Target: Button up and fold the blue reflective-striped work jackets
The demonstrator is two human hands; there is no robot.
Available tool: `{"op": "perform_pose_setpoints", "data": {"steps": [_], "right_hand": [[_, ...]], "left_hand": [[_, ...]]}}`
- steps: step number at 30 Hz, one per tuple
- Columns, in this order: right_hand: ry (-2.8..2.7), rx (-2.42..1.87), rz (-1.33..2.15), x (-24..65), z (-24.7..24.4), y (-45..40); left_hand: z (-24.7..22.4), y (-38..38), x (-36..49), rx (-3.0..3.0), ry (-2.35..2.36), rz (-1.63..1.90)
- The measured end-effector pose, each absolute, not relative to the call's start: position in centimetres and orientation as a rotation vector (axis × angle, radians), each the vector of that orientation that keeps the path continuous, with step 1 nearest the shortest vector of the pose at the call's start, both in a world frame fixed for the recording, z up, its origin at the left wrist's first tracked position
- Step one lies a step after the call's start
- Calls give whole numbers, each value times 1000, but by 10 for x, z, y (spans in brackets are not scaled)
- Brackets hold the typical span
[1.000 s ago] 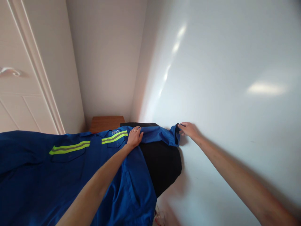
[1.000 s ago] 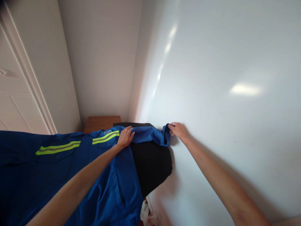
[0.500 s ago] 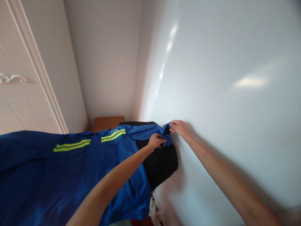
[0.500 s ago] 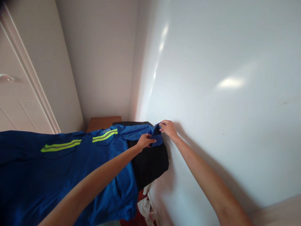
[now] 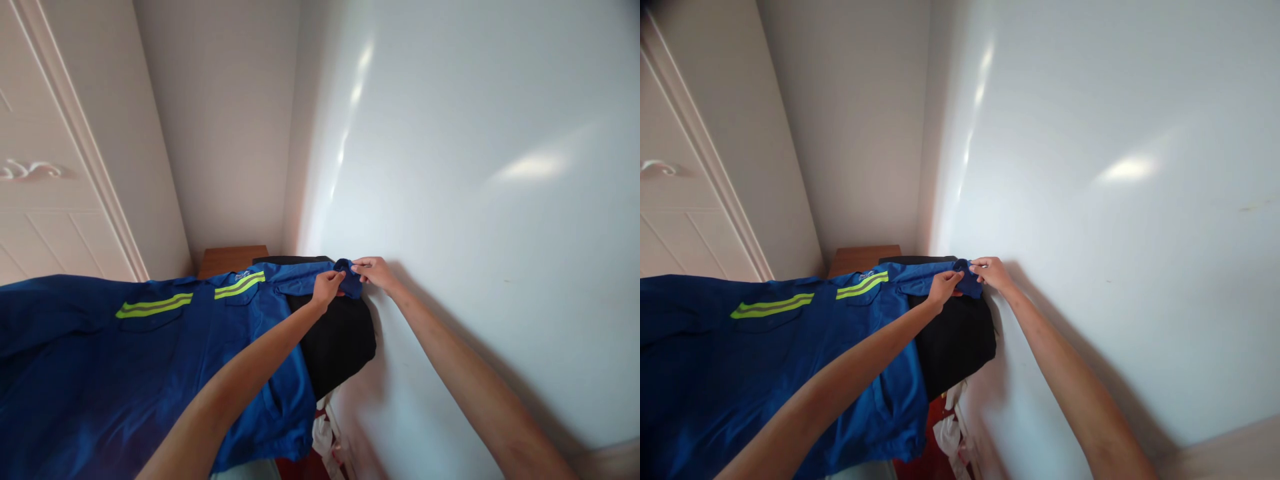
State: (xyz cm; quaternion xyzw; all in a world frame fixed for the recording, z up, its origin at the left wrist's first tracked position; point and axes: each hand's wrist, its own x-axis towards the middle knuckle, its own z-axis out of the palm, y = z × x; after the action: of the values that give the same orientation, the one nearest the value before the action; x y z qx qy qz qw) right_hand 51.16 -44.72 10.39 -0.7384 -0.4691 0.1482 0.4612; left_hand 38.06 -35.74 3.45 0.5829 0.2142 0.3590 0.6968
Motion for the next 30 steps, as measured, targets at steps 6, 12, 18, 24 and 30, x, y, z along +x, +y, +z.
{"op": "perform_pose_setpoints", "data": {"steps": [6,12,18,24,30], "right_hand": [[-1271,-1789,309,516,102,-449],[-1266,-1824,216,520,98,-448],[-1215,-1825,176,519,91,-447],[-1222,-1821,93,515,85,-449],[-1314,-1839,-31,508,83,-453]], "left_hand": [[38,-362,395,1216,544,842],[41,-364,396,1225,470,855],[40,-364,393,1331,426,850],[35,-361,396,1478,438,885],[36,-358,396,1665,483,886]]}}
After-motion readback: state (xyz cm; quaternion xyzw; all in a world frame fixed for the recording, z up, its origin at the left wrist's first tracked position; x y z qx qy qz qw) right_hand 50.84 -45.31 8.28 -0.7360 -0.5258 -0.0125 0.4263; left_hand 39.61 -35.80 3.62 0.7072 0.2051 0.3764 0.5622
